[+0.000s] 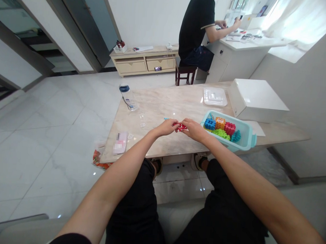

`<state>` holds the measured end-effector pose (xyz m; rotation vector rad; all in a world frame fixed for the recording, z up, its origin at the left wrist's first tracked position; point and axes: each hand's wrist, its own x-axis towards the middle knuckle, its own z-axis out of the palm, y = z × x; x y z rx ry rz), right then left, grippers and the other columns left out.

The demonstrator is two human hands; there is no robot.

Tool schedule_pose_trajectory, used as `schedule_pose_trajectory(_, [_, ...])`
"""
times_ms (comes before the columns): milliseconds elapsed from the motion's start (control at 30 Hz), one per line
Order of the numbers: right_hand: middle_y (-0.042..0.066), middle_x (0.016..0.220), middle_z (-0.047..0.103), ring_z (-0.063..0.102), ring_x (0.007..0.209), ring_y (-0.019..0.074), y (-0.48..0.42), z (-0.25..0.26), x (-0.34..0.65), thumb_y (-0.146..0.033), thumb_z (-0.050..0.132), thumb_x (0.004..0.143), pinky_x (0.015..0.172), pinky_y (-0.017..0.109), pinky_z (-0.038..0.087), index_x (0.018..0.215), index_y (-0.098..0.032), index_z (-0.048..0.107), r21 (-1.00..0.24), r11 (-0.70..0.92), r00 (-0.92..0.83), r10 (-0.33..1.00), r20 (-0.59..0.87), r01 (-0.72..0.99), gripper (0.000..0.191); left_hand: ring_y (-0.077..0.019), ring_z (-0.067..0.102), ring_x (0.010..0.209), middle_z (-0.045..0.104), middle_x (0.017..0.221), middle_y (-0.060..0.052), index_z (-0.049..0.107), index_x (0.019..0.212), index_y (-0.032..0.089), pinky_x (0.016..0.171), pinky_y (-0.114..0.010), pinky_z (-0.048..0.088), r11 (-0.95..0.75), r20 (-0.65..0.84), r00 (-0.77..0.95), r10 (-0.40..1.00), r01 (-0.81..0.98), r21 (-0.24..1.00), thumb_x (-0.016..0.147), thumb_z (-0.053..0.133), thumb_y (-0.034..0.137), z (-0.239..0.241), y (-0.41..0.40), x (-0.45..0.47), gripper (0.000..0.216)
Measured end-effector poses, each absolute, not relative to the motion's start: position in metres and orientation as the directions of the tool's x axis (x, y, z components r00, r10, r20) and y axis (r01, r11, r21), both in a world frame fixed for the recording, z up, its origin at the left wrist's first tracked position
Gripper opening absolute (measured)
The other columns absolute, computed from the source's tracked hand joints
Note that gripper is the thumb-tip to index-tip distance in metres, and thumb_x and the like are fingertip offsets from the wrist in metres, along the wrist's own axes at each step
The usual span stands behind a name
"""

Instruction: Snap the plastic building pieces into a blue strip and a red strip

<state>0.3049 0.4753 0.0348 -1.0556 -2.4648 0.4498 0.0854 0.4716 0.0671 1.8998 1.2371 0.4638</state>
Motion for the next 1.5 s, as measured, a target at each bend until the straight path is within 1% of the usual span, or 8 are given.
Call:
schedule_pose_trajectory(200, [0.011, 0.11, 0.076, 0.072, 0.101, 0.0239, 0.483, 0.03, 0.305, -0.016, 0.067, 0.101, 0.097, 0.035, 0.054, 0.117, -0.018, 0.079, -0.48, 0.627, -0.614, 0.761, 0.208, 0.614, 0.021, -0.0167, 0.066, 0.073, 0.079, 0.084, -0.006, 0.076, 0.09, 0.017, 0.074, -0.027, 0.05, -0.212, -0.099, 0.434, 0.896, 0.611, 0.763, 0.101, 0.058, 0.033, 0.062, 0.475, 0.085, 0.026])
schedule_pose_trajectory(367, [0.014, 0.113, 0.08, 0.074, 0.105, 0.0271, 0.484, 0.032, 0.302, -0.012, 0.07, 0.097, 0.098, 0.037, 0.054, 0.116, -0.016, 0.078, -0.472, 0.55, -0.518, 0.829, 0.21, 0.689, 0.021, -0.0191, 0.071, 0.079, 0.081, 0.086, -0.006, 0.079, 0.096, 0.017, 0.079, -0.028, 0.052, -0.205, -0.081, 0.364, 0.928, 0.679, 0.705, 0.1, 0.056, 0.032, 0.059, 0.479, 0.082, 0.028])
schedule_pose_trajectory(533, [0.008, 0.1, 0.083, 0.077, 0.096, 0.0264, 0.481, 0.037, 0.302, -0.017, 0.078, 0.092, 0.094, 0.038, 0.058, 0.113, -0.022, 0.08, -0.594, 0.391, -0.348, 0.917, 0.193, 0.703, 0.021, -0.0209, 0.073, 0.087, 0.082, 0.091, -0.007, 0.079, 0.098, 0.017, 0.087, -0.03, 0.055, -0.179, -0.032, 0.271, 0.962, 0.715, 0.675, 0.1, 0.055, 0.029, 0.057, 0.481, 0.077, 0.027])
schedule_pose_trajectory(667, [0.007, 0.097, 0.083, 0.078, 0.09, 0.0228, 0.479, 0.046, 0.299, -0.023, 0.082, 0.087, 0.089, 0.036, 0.061, 0.098, -0.02, 0.079, -0.824, 0.291, -0.268, 0.947, 0.177, 0.486, 0.011, -0.0199, 0.072, 0.087, 0.082, 0.095, -0.007, 0.077, 0.095, 0.018, 0.087, -0.03, 0.055, -0.188, -0.021, 0.292, 0.956, 0.667, 0.721, 0.099, 0.055, 0.026, 0.059, 0.48, 0.077, 0.024])
schedule_pose_trajectory(833, [0.01, 0.098, 0.083, 0.077, 0.086, 0.0215, 0.478, 0.054, 0.296, -0.039, 0.086, 0.083, 0.073, 0.031, 0.059, 0.102, -0.017, 0.077, -0.985, 0.038, -0.194, 0.981, 0.005, 0.167, 0.03, -0.0136, 0.068, 0.073, 0.082, 0.101, -0.01, 0.073, 0.104, 0.015, 0.069, -0.025, 0.054, -0.004, -0.163, 0.311, 0.936, 0.472, 0.881, 0.101, 0.054, 0.025, 0.063, 0.478, 0.084, 0.022])
schedule_pose_trajectory(967, [0.011, 0.109, 0.083, 0.077, 0.095, 0.0203, 0.477, 0.056, 0.295, -0.048, 0.086, 0.081, 0.072, 0.027, 0.057, 0.108, -0.018, 0.077, -0.99, -0.139, -0.193, 0.971, -0.143, 0.034, 0.041, -0.01, 0.065, 0.068, 0.081, 0.105, -0.011, 0.072, 0.106, 0.014, 0.065, -0.022, 0.052, 0.075, -0.195, 0.318, 0.928, 0.352, 0.933, 0.104, 0.053, 0.029, 0.067, 0.477, 0.087, 0.024])
schedule_pose_trajectory(1333, [0.008, 0.101, 0.082, 0.072, 0.087, 0.0171, 0.479, 0.05, 0.297, -0.047, 0.089, 0.078, 0.071, 0.027, 0.055, 0.105, -0.018, 0.077, -0.987, -0.156, -0.148, 0.976, -0.158, 0.024, 0.042, -0.0113, 0.066, 0.072, 0.081, 0.1, -0.012, 0.073, 0.102, 0.014, 0.065, -0.022, 0.051, 0.055, -0.198, 0.395, 0.897, 0.344, 0.937, 0.105, 0.054, 0.04, 0.071, 0.474, 0.089, 0.032])
schedule_pose_trajectory(1500, [0.009, 0.097, 0.082, 0.073, 0.086, 0.0182, 0.475, 0.052, 0.297, -0.05, 0.09, 0.078, 0.069, 0.026, 0.054, 0.103, -0.019, 0.076, -0.987, -0.132, -0.154, 0.977, -0.146, 0.095, 0.042, -0.0114, 0.065, 0.069, 0.081, 0.097, -0.011, 0.074, 0.097, 0.014, 0.066, -0.024, 0.051, 0.026, -0.177, 0.355, 0.918, 0.392, 0.92, 0.104, 0.055, 0.034, 0.067, 0.477, 0.091, 0.029])
